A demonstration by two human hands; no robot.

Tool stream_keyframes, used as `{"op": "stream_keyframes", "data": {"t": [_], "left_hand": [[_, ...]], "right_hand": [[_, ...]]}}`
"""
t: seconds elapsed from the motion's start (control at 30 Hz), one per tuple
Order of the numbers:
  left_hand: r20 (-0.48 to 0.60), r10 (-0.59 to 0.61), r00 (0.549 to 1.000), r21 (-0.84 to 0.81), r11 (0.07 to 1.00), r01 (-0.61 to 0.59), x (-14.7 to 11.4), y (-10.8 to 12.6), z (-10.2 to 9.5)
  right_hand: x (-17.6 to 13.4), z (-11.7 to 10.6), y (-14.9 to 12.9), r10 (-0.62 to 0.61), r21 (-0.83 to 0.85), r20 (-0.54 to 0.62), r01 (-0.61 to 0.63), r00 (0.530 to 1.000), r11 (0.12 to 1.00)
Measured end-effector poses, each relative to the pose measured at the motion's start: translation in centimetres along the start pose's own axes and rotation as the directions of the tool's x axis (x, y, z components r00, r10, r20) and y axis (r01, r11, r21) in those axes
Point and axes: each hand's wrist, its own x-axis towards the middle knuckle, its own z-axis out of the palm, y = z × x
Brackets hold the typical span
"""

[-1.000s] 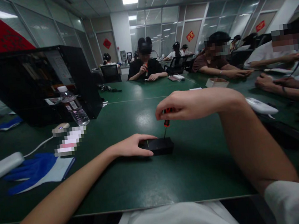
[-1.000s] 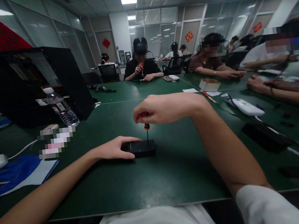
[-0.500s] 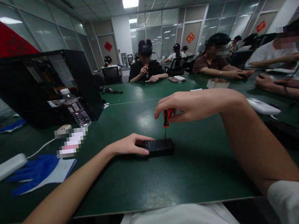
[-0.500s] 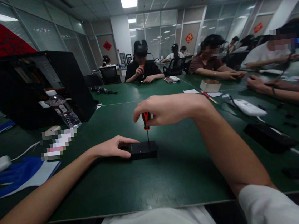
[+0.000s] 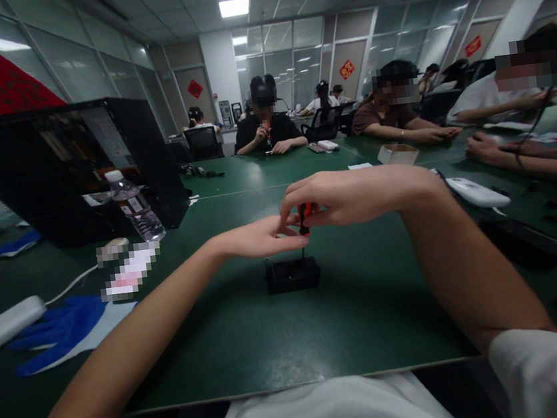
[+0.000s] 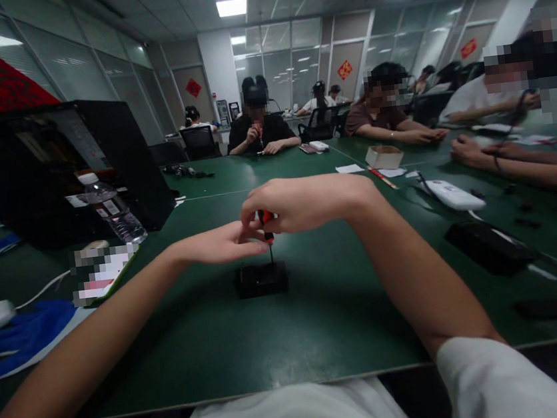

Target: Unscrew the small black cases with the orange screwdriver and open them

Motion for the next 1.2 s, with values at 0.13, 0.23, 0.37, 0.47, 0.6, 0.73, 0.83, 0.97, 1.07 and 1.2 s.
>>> {"op": "stream_keyframes", "data": {"t": [0.13,0.23,0.37,0.47,0.6,0.73,0.83,0.97,1.07,1.2], "left_hand": [[0.075,0.015,0.997,0.005,1.0,-0.016,1.1,-0.7,-0.8],[0.049,0.071,0.996,0.002,0.997,-0.071,1.4,-1.2,-0.7],[-0.084,0.085,0.993,0.194,0.979,-0.068,1.1,-0.3,-0.2],[-0.152,0.104,0.983,0.343,0.938,-0.047,0.7,0.8,-0.2],[-0.088,0.096,0.991,0.279,0.958,-0.068,0.3,0.9,-0.8],[-0.062,0.114,0.992,0.261,0.961,-0.094,0.2,0.4,-1.1],[-0.097,0.116,0.989,0.297,0.951,-0.082,0.2,0.6,-0.9],[-0.123,0.127,0.984,0.352,0.933,-0.076,0.2,1.3,-0.6],[-0.115,0.129,0.985,0.297,0.951,-0.089,0.2,1.5,-0.6],[-0.128,0.15,0.98,0.321,0.941,-0.102,0.2,1.4,-0.6]], "right_hand": [[0.0,0.2,0.1,0.071,0.006,-0.012,-0.071,0.997,0.997],[-0.1,0.0,-0.1,0.096,0.032,-0.01,-0.096,0.995,0.995],[-0.4,-0.5,-0.3,0.134,-0.064,-0.065,-0.138,0.989,0.988],[-0.6,-0.6,-0.3,0.145,-0.108,-0.086,-0.154,0.986,0.982],[-0.7,-0.5,-0.1,0.104,-0.059,-0.043,-0.106,0.994,0.993],[-0.8,-0.6,-0.4,0.09,-0.051,-0.046,-0.093,0.995,0.994],[-1.1,-0.8,-0.7,0.136,-0.058,-0.099,-0.143,0.986,0.988],[-1.5,-1.0,-0.7,0.139,-0.09,-0.141,-0.152,0.98,0.984],[-1.7,-1.0,-0.5,0.102,-0.106,-0.13,-0.116,0.986,0.988],[-1.8,-1.0,-0.6,0.068,-0.114,-0.14,-0.085,0.988,0.99]]}}
